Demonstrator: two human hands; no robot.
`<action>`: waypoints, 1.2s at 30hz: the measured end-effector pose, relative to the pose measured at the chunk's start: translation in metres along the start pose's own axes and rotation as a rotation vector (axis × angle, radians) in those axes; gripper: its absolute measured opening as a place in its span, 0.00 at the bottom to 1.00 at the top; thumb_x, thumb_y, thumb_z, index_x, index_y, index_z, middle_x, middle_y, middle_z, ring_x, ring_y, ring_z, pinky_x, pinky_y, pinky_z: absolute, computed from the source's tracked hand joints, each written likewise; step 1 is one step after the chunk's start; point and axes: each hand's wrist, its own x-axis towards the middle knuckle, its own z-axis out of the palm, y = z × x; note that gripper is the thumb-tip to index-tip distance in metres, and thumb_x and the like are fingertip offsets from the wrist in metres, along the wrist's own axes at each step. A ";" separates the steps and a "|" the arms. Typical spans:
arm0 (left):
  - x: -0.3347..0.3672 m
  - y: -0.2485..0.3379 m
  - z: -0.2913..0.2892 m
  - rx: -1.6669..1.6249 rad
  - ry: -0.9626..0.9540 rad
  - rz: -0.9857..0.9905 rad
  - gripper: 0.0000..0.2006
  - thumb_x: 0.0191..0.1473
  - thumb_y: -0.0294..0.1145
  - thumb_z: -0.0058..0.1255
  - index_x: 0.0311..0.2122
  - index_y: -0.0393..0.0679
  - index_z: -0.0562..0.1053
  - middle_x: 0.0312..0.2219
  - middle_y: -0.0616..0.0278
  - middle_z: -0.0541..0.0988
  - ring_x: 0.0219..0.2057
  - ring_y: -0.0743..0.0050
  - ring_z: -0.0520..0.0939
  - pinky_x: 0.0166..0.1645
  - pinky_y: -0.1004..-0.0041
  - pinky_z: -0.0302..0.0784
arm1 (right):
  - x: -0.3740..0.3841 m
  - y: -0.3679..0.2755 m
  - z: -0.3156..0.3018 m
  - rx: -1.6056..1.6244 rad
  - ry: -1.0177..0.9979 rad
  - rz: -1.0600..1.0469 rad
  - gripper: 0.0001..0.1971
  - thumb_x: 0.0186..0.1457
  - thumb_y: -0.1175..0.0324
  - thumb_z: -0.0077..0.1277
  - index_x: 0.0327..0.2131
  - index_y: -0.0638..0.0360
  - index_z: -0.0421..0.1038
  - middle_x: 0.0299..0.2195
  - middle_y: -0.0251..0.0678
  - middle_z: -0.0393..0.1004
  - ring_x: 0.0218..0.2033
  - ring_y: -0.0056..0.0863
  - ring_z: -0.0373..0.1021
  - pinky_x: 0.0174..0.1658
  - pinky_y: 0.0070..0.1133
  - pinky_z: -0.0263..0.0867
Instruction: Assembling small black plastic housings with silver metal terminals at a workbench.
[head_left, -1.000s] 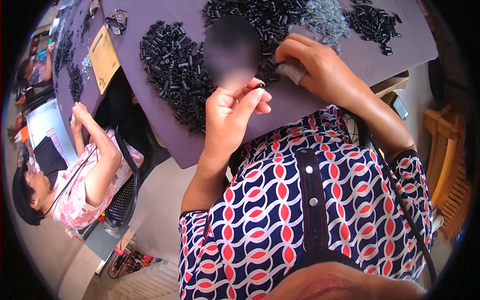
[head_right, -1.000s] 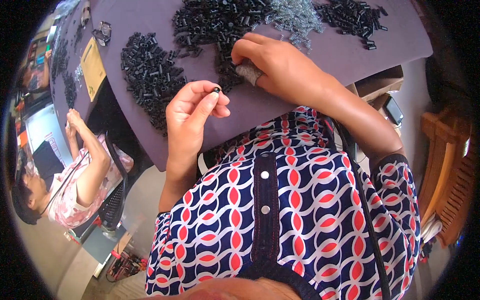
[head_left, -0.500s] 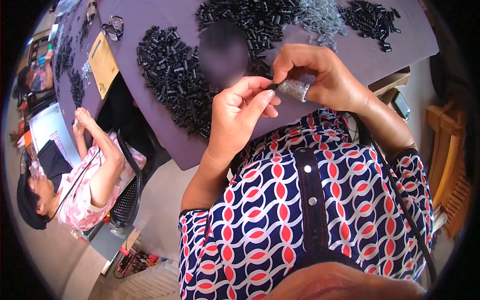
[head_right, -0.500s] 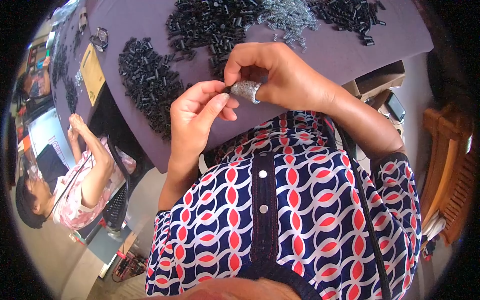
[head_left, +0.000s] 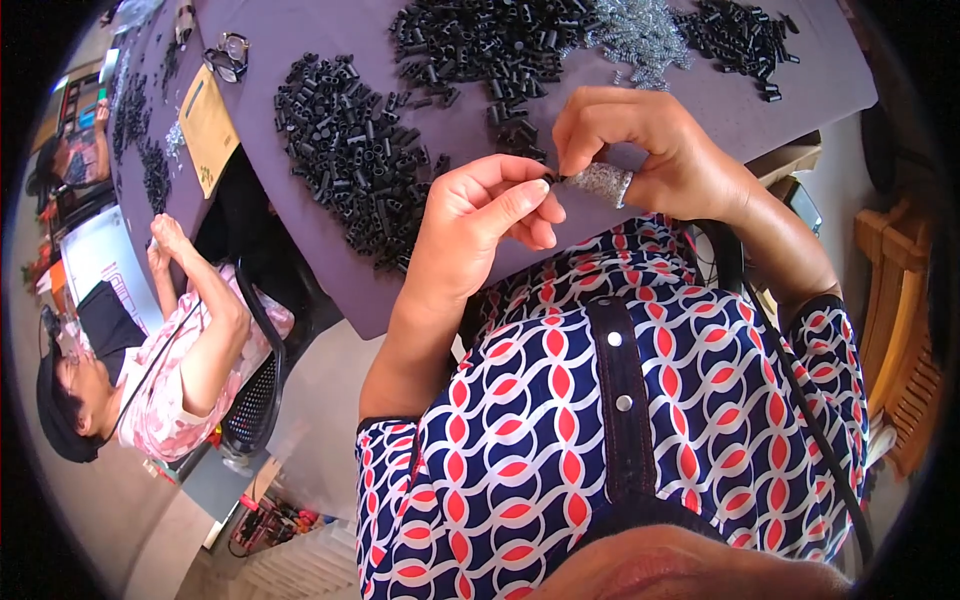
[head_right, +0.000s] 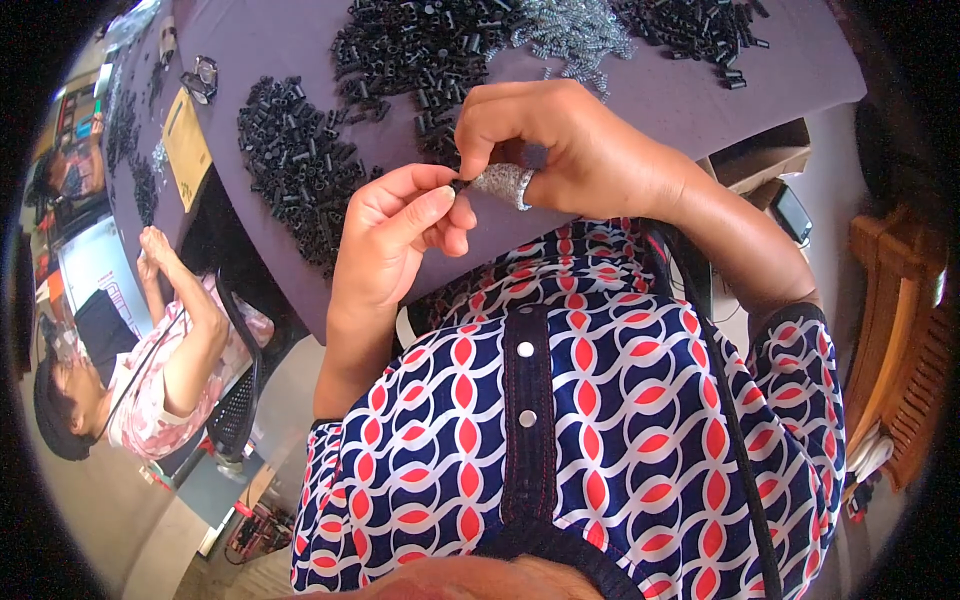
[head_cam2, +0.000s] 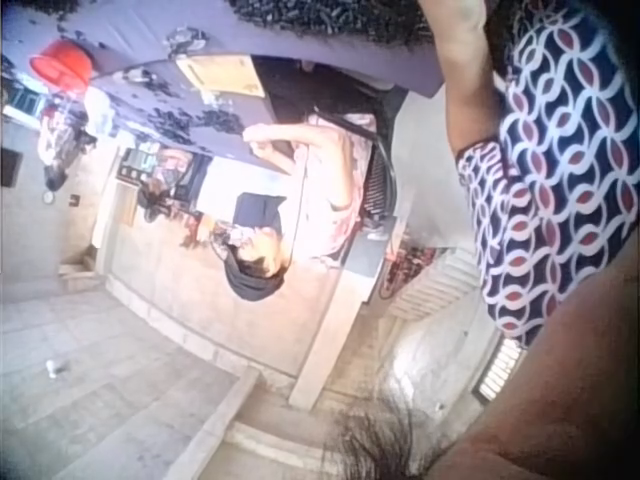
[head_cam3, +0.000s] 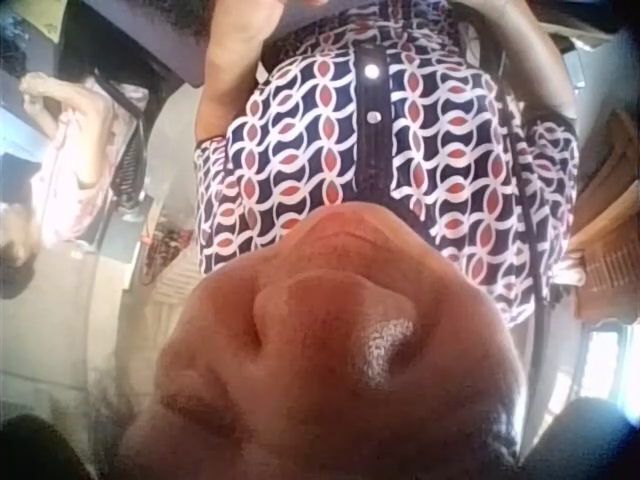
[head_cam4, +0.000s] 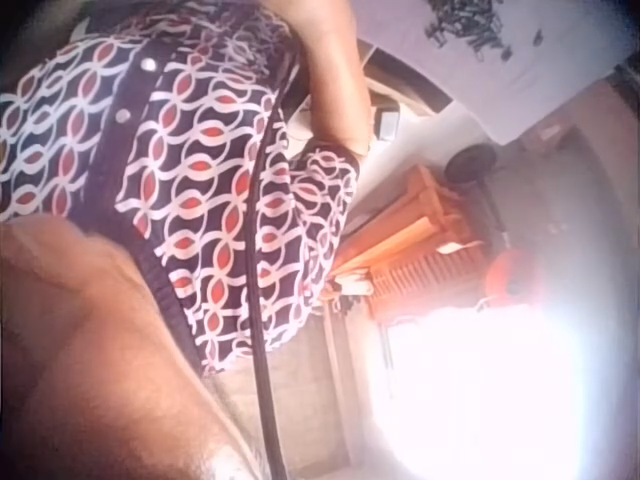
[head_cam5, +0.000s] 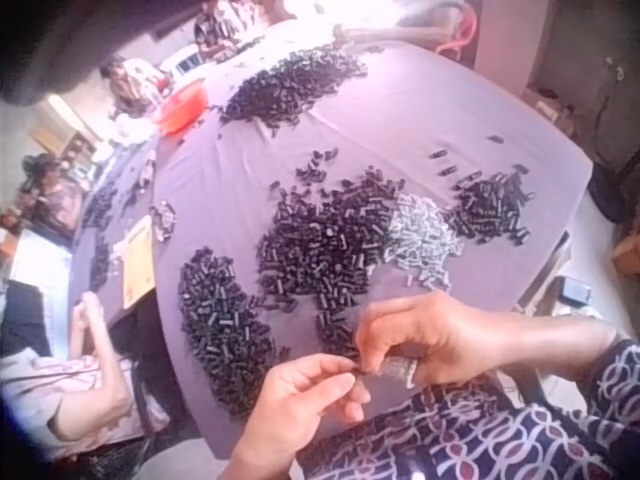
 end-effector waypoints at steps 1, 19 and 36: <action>0.000 0.000 0.001 0.021 0.006 0.012 0.10 0.60 0.27 0.52 0.45 0.34 0.75 0.29 0.54 0.82 0.24 0.73 0.81 0.31 0.77 0.78 | 0.000 0.001 0.001 0.036 0.033 -0.019 0.17 0.35 0.90 0.52 0.34 0.67 0.71 0.35 0.35 0.70 0.37 0.28 0.72 0.39 0.20 0.69; 0.001 -0.003 0.006 0.176 0.028 0.129 0.11 0.60 0.26 0.52 0.45 0.32 0.74 0.31 0.55 0.82 0.27 0.75 0.82 0.35 0.77 0.79 | 0.001 0.004 0.008 0.040 0.046 0.070 0.14 0.40 0.88 0.55 0.34 0.67 0.71 0.32 0.36 0.70 0.34 0.27 0.72 0.36 0.22 0.68; 0.006 -0.003 0.016 -0.085 0.006 0.079 0.09 0.61 0.27 0.51 0.44 0.33 0.74 0.32 0.56 0.83 0.27 0.72 0.84 0.34 0.77 0.80 | -0.008 -0.007 0.009 0.029 0.188 0.156 0.31 0.39 0.87 0.56 0.52 0.59 0.72 0.37 0.37 0.74 0.38 0.30 0.74 0.40 0.24 0.72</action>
